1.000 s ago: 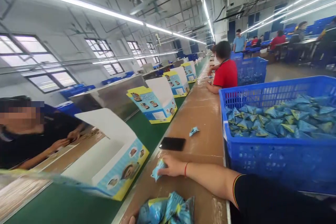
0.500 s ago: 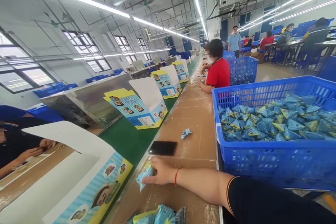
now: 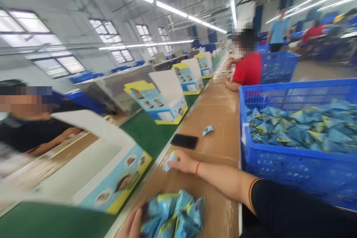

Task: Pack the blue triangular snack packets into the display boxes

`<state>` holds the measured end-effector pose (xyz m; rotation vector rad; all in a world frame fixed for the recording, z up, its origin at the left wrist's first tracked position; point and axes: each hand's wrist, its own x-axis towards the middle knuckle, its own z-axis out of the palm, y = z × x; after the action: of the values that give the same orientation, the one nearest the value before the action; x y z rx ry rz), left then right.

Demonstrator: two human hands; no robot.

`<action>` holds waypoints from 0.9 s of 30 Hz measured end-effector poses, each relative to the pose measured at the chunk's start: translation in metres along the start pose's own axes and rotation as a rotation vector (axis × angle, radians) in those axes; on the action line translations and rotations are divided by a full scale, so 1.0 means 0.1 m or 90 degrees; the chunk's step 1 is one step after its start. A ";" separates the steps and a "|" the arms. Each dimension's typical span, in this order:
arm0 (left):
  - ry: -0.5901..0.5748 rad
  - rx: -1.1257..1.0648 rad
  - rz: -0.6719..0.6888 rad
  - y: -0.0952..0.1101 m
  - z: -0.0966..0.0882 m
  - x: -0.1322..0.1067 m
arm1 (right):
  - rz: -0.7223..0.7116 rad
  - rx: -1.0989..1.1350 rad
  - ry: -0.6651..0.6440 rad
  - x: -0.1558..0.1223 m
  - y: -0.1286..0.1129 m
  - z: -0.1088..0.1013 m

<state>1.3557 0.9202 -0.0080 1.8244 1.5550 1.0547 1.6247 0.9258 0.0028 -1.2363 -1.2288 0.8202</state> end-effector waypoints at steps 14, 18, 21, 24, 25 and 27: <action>0.235 0.042 0.121 0.78 -0.09 0.14 | -0.014 0.009 -0.069 -0.06 0.24 -0.26; 0.197 0.220 0.058 1.08 -0.33 0.49 | -0.017 -0.046 -0.069 -0.06 0.24 -0.26; 0.180 0.277 0.067 1.09 -0.39 0.34 | -0.029 -0.075 -0.070 -0.07 0.24 -0.25; 0.196 0.264 0.132 0.98 -0.30 -0.08 | -0.050 -0.080 -0.070 -0.09 0.25 -0.25; 0.197 0.252 0.161 0.93 -0.24 -0.23 | -0.056 -0.078 -0.070 -0.09 0.26 -0.25; 0.199 0.235 0.208 0.85 -0.14 -0.47 | -0.061 -0.074 -0.068 -0.09 0.27 -0.25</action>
<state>1.3912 0.8550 0.0564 2.3131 1.7616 1.3209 1.6514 0.9166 -0.0232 -1.2286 -1.4285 0.7608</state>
